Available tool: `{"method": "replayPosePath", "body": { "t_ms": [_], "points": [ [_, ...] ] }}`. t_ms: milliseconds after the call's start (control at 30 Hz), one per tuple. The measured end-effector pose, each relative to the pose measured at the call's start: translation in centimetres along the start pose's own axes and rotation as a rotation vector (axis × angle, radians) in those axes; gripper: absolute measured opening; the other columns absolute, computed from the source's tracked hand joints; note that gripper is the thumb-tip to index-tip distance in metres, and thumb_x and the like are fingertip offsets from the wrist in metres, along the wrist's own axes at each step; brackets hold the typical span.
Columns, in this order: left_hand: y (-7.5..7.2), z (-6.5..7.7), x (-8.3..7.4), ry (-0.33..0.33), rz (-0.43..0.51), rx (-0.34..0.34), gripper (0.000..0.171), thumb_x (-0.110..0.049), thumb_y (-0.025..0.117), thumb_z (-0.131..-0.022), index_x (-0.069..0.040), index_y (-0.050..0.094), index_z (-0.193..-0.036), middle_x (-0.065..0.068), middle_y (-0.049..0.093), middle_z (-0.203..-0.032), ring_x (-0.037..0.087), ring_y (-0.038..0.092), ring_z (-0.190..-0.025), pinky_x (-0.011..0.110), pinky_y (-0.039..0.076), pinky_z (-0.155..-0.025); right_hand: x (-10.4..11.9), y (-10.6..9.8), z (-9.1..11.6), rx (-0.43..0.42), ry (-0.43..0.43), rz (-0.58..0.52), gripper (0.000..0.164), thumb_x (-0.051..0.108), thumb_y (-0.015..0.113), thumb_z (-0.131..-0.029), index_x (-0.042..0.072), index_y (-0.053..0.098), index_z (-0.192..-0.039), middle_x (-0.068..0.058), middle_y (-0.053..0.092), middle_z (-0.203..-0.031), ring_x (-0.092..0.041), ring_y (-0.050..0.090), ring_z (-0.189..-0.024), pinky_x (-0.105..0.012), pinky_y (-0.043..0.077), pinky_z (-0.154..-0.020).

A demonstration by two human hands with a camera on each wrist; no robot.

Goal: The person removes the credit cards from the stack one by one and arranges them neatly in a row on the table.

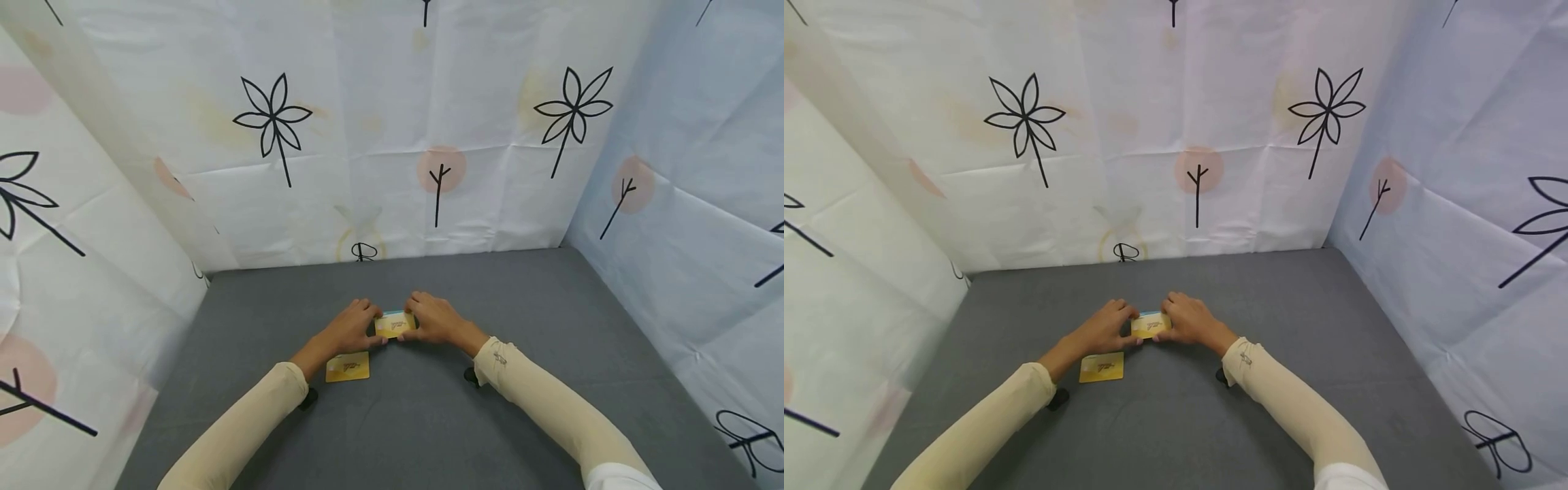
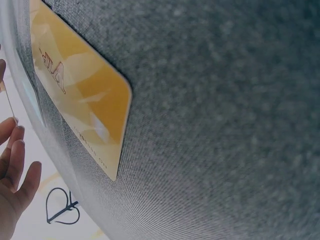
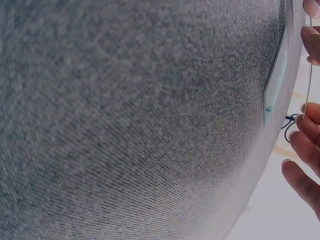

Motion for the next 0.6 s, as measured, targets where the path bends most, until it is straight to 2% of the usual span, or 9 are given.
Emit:
{"method": "replayPosePath", "body": {
  "t_ms": [300,600],
  "points": [
    [0.00,0.40,-0.48,0.036,-0.010,-0.027,0.051,-0.047,0.074,-0.090,-0.010,0.063,-0.123,0.006,0.059,-0.113,0.020,0.052,-0.096,0.040,0.047,-0.085,0.38,-0.06,0.57,-0.013,-0.017,0.017,0.055,0.059,0.076,-0.083,0.011,0.067,-0.111,0.000,0.057,-0.097,-0.010,0.049,-0.078,-0.026,0.043,-0.063],
    [0.01,0.81,-0.83,0.052,0.007,-0.016,0.051,-0.046,0.073,-0.091,-0.009,0.064,-0.124,0.006,0.058,-0.111,0.020,0.051,-0.097,0.040,0.047,-0.086,0.31,0.25,0.82,0.000,-0.003,0.012,0.056,0.060,0.075,-0.083,0.013,0.067,-0.113,0.000,0.058,-0.101,-0.011,0.051,-0.081,-0.027,0.044,-0.064]
  ]
}}
Point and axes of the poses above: each hand's wrist, its own z-axis away from the middle knuckle, its own y-axis out of the palm, x = y × z, the point moved 10 cm from there along -z, towards the middle knuckle
